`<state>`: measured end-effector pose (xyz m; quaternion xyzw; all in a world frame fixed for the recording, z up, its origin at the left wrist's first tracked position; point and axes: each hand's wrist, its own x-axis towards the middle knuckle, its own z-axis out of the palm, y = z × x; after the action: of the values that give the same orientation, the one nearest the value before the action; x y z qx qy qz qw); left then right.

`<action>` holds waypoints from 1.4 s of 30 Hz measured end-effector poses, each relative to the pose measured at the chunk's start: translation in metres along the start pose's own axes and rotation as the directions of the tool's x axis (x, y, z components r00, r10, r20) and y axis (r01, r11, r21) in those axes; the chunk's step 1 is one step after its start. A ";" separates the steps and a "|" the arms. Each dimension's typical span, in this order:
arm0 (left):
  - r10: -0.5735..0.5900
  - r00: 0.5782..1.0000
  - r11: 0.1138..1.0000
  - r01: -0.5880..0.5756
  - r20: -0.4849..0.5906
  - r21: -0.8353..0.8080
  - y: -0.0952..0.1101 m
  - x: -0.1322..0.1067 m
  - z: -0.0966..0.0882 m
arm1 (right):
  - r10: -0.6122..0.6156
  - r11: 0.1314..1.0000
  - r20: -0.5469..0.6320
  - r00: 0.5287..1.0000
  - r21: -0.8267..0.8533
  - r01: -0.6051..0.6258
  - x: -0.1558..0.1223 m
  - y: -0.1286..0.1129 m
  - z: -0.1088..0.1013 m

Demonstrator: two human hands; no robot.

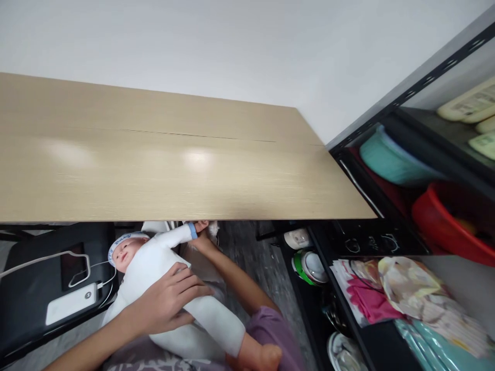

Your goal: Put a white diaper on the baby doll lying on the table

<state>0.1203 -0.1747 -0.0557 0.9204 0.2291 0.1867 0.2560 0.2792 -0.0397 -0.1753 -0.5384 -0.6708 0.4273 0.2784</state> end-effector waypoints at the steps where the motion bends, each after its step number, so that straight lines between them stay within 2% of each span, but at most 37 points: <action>1: 0.005 1.000 1.000 -0.005 -0.003 0.001 0.000 0.000 0.000 | -0.004 1.000 0.021 1.000 -0.007 0.004 -0.001 0.001 -0.003; 4: 0.021 1.000 1.000 -0.021 -0.015 0.000 0.001 -0.001 -0.001 | -0.032 0.999 0.056 0.998 -0.035 0.034 -0.015 0.001 -0.021; 8: 0.043 0.999 0.999 -0.043 0.001 0.006 0.003 0.001 -0.002 | -0.109 0.992 0.095 0.990 -0.048 0.114 -0.068 -0.015 -0.060; 11: 0.040 0.999 0.999 -0.040 0.034 0.009 0.004 0.003 -0.002 | -0.198 0.977 0.006 0.980 -0.078 0.198 -0.106 -0.037 -0.089; 13: 0.042 0.997 0.999 -0.043 0.066 0.004 0.003 0.003 0.000 | -0.274 0.957 -0.043 0.961 -0.106 0.269 -0.116 -0.050 -0.101; 14: 0.047 0.995 0.999 -0.047 0.084 0.001 0.002 0.003 0.001 | -0.315 0.944 -0.028 0.949 -0.115 0.310 -0.115 -0.056 -0.104; 16: 0.060 0.991 0.998 -0.060 0.119 -0.006 0.001 0.002 0.002 | -0.380 0.912 0.083 0.921 -0.135 0.388 -0.104 -0.063 -0.103; 18: 0.069 0.987 0.998 -0.067 0.146 -0.020 0.001 0.003 0.001 | -0.389 0.877 0.227 0.893 -0.203 0.434 -0.085 -0.066 -0.093; 20: 0.068 0.985 0.997 -0.061 0.156 -0.049 0.003 0.005 -0.005 | -0.327 0.836 0.331 0.885 -0.336 0.435 -0.065 -0.065 -0.077; 23: 0.039 0.988 0.995 -0.025 0.149 -0.101 0.010 0.003 -0.018 | -0.171 0.784 0.395 0.903 -0.500 0.367 -0.040 -0.066 -0.050; 25: -0.009 0.992 0.991 0.026 0.127 -0.131 0.012 -0.011 -0.025 | -0.108 0.777 0.420 0.901 -0.530 0.340 -0.033 -0.070 -0.038; 27: -0.135 0.991 0.979 0.135 0.006 -0.150 0.011 -0.040 -0.023 | -0.108 0.774 0.434 0.895 -0.528 0.349 -0.030 -0.076 -0.032; 28: -0.239 0.965 0.963 0.221 -0.110 -0.156 0.008 -0.061 -0.017 | -0.121 0.772 0.433 0.893 -0.525 0.359 -0.030 -0.079 -0.031; 29: -0.367 0.890 0.928 0.331 -0.271 -0.170 0.003 -0.084 -0.009 | -0.137 0.769 0.432 0.892 -0.521 0.370 -0.031 -0.083 -0.031; 30: -0.483 0.766 0.875 0.446 -0.425 -0.190 -0.002 -0.108 0.001 | -0.152 0.766 0.433 0.889 -0.517 0.383 -0.032 -0.085 -0.032; 31: -0.586 0.616 0.795 0.563 -0.527 -0.226 -0.009 -0.132 0.013 | -0.164 0.763 0.436 0.885 -0.513 0.394 -0.032 -0.088 -0.034; 32: -0.675 0.493 0.705 0.651 -0.549 -0.283 -0.015 -0.155 0.025 | -0.175 0.761 0.440 0.881 -0.507 0.405 -0.032 -0.090 -0.035; 33: -0.771 0.405 0.600 0.721 -0.491 -0.347 -0.022 -0.175 0.036 | -0.186 0.760 0.445 0.876 -0.499 0.416 -0.031 -0.092 -0.037; 34: -0.857 0.339 0.487 0.776 -0.387 -0.401 -0.029 -0.192 0.046 | -0.196 0.761 0.448 0.872 -0.492 0.424 -0.030 -0.094 -0.038; 35: -0.911 0.291 0.397 0.810 -0.292 -0.432 -0.034 -0.205 0.053 | -0.205 0.762 0.448 0.870 -0.484 0.429 -0.029 -0.096 -0.038; 37: -0.953 0.248 0.300 0.853 -0.174 -0.428 -0.041 -0.218 0.059 | -0.231 0.760 0.450 0.862 -0.469 0.449 -0.028 -0.101 -0.040; 38: -0.952 0.252 0.302 0.862 -0.174 -0.408 -0.042 -0.220 0.059 | -0.248 0.757 0.452 0.857 -0.462 0.463 -0.028 -0.105 -0.042; 42: -0.921 0.326 0.386 0.846 -0.214 -0.369 -0.025 -0.212 0.042 | -0.319 0.741 0.440 0.839 -0.437 0.510 -0.041 -0.128 -0.060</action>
<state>-0.0434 -0.2815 -0.1513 0.5581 0.7205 0.2141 0.3516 0.2782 -0.0698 -0.0316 -0.3471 -0.9043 0.2330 0.0864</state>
